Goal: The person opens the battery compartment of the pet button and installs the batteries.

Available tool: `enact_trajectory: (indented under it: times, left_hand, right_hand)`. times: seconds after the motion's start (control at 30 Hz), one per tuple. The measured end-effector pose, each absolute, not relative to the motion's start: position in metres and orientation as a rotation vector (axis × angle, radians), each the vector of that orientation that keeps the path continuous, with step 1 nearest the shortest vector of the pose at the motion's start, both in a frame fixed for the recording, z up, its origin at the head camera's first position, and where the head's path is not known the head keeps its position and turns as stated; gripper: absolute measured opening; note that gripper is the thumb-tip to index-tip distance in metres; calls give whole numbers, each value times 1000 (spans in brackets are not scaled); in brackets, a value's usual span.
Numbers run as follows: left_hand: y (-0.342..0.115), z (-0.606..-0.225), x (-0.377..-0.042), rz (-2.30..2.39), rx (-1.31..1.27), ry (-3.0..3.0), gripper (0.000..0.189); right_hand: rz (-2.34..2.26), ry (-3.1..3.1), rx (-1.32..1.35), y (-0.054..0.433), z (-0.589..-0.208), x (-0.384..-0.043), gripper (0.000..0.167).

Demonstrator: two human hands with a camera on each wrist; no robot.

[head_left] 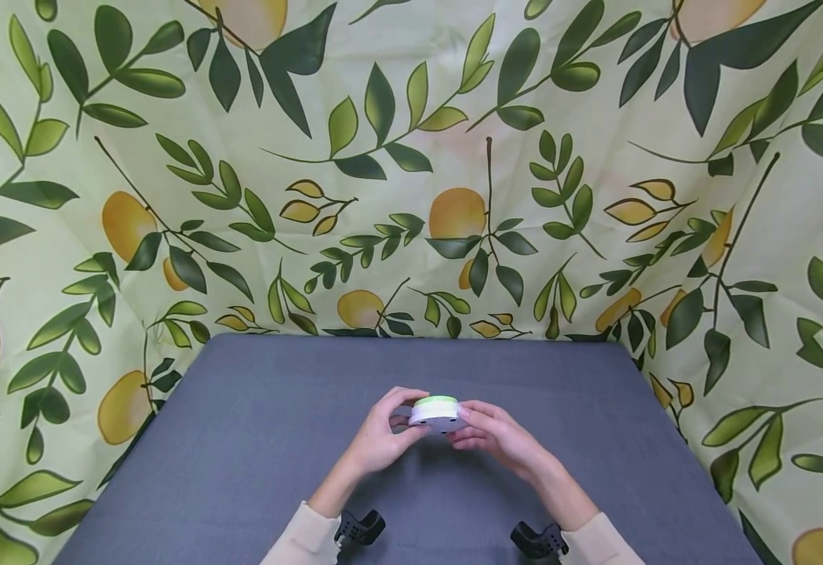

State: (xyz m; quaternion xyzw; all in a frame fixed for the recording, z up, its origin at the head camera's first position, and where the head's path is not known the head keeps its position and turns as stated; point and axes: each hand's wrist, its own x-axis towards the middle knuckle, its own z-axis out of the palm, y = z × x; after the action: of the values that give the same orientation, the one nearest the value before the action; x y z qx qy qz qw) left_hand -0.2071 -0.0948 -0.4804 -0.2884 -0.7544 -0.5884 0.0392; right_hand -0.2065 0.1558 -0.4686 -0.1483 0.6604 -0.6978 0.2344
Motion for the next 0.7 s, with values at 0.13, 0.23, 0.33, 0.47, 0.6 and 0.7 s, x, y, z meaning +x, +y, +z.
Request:
enact_trajectory:
  times: [0.13,0.23,0.33,0.47,0.6,0.7]
  left_hand:
    - [-94,-482,-207,-1798,-897,-2318,46]
    - [-94,-482,-207,-1801,-904,-2312,46]
    - [-93,-482,-206,-1790,-921,-2306,46]
    - [-92,-481,-205,-1781,-932,-2311,46]
    - [-91,-481,-205,-1773,-952,-2310,45]
    - [-90,-482,-205,-1773,-970,-2318,45]
  right_hand:
    - [-1931,1809,-379,153,-471,-207,53]
    - [-1946,1796,-366,152,-472,-208,53]
    - [-1959,1768,-375,152,-472,-208,55]
    - [-1970,1741,-375,152,-472,-208,58]
    - [-1959,1770,-361,151,-472,-208,59]
    - [-1944,1813,-343,150,-473,-207,59]
